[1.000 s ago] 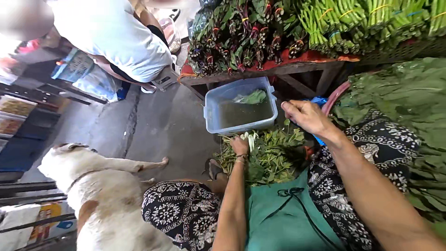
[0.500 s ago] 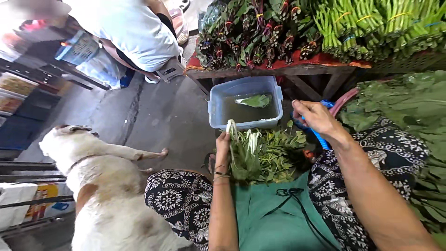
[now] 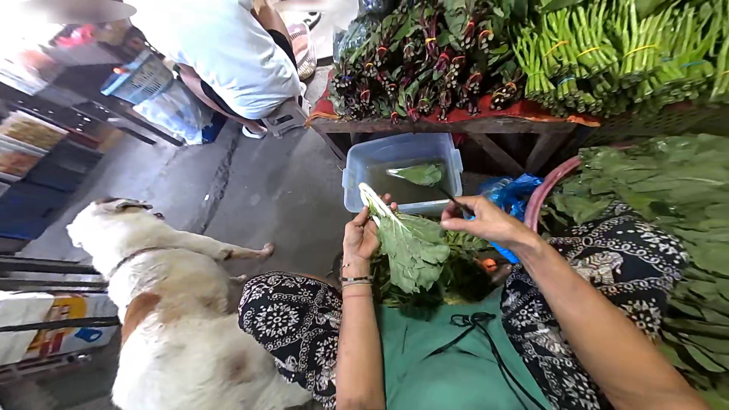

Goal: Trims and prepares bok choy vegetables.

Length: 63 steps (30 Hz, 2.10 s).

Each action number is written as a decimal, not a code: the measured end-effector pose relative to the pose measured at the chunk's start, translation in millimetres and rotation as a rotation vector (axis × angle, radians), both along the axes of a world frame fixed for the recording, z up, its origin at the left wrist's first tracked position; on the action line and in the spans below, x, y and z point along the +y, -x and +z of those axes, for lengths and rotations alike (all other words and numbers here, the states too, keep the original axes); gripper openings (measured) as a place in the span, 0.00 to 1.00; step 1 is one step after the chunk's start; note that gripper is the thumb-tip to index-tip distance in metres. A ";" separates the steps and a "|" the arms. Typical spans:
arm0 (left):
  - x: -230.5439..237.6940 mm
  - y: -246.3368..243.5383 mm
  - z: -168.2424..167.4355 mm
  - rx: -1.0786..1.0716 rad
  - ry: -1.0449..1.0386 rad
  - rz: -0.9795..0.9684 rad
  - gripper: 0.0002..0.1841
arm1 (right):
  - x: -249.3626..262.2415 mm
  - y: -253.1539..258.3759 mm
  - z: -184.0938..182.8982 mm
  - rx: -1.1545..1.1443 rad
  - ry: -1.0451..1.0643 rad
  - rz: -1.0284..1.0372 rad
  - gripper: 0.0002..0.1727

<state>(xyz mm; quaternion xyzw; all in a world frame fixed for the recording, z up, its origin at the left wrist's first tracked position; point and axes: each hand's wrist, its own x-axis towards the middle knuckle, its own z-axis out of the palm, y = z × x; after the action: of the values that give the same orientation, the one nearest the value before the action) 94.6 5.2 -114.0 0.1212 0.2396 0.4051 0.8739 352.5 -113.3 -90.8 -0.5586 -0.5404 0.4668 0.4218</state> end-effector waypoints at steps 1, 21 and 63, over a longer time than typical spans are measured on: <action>0.1 -1.4 1.0 -0.007 -0.003 0.002 0.22 | 1.3 3.9 -3.2 -0.032 0.005 0.027 0.16; -31.4 -50.0 7.4 0.954 -0.959 -0.499 0.15 | 3.5 2.3 -9.7 -0.533 -0.315 -0.135 0.08; 7.0 0.1 -37.9 0.326 -0.104 0.144 0.11 | -0.5 -10.5 3.0 0.037 -0.133 -0.116 0.06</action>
<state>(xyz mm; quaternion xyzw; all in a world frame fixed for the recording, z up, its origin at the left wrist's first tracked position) 94.5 12.2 -151.9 0.2126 0.3649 0.4536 0.7848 363.0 -113.8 -87.7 -0.5509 -0.5290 0.4148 0.4946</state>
